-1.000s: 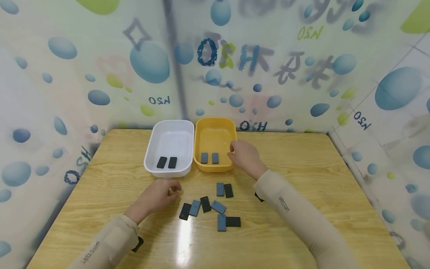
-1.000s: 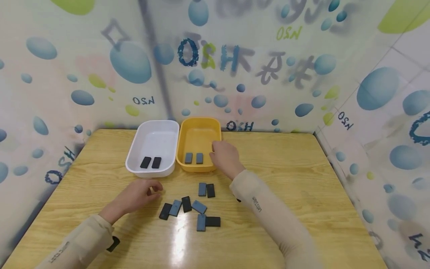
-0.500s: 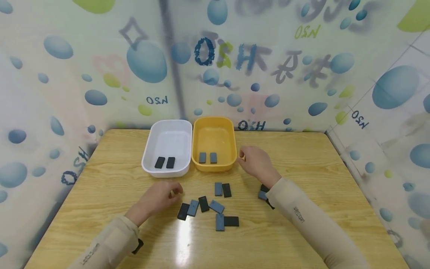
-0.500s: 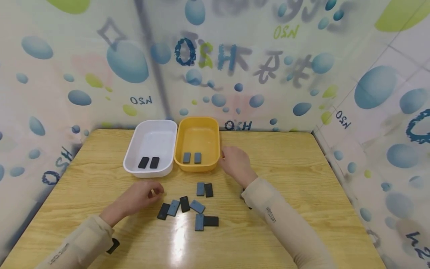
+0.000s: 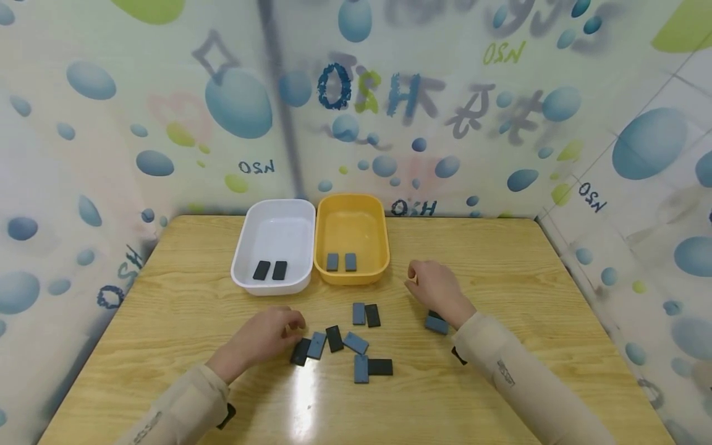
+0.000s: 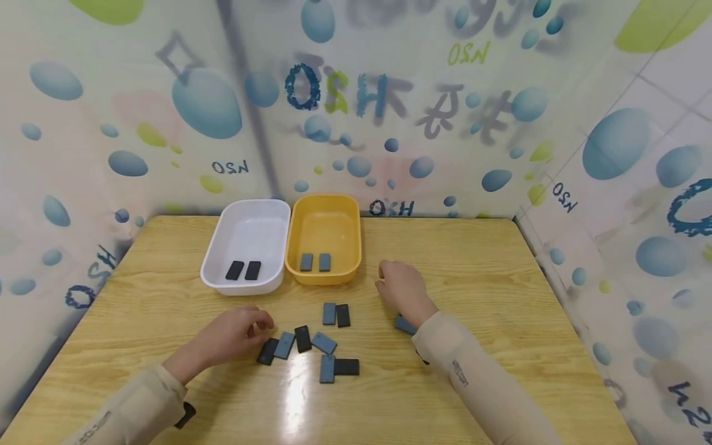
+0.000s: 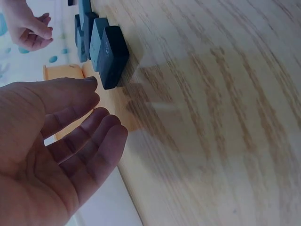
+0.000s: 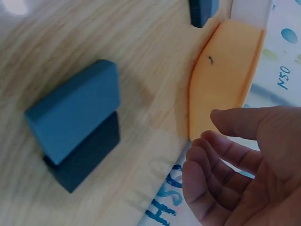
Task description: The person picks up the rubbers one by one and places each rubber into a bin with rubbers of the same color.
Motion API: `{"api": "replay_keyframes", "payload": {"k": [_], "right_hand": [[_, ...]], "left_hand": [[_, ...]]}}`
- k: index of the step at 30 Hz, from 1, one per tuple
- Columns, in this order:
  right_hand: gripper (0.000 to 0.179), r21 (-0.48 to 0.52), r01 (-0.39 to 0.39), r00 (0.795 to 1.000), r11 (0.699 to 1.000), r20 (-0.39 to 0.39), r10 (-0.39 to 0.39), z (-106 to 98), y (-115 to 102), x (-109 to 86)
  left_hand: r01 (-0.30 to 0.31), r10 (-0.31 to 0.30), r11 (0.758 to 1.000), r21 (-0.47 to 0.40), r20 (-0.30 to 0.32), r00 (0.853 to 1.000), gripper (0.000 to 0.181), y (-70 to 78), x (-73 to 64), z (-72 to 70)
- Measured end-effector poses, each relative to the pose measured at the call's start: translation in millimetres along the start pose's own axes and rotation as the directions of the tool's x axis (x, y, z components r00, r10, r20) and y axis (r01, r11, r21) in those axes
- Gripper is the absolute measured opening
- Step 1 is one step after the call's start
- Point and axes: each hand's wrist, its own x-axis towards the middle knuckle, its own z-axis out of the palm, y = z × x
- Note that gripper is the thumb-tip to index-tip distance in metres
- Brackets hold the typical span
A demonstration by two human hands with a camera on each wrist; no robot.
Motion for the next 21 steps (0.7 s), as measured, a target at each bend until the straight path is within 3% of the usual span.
{"api": "replay_keyframes", "payload": {"k": [6,13,21], "right_hand": [[0.014,0.028,-0.001,1.000,1.000,0.014,0.001,6,8,-3.8],[0.014,0.042,-0.006,1.000,0.999,0.028,0.004,10,12,-7.1],[0.016,0.034,0.009,1.000,0.999,0.023,-0.010,14,12,-9.9]], "left_hand": [[0.010,-0.010,1.000,0.007,0.015,1.000,0.015,4.3,-1.2,0.3],[-0.037,0.037,0.999,0.000,0.025,0.999,0.020,6.6,-3.1,4.0],[-0.016,0.016,1.000,0.009,0.046,0.999,0.020,10.2,-3.0,6.8]]}}
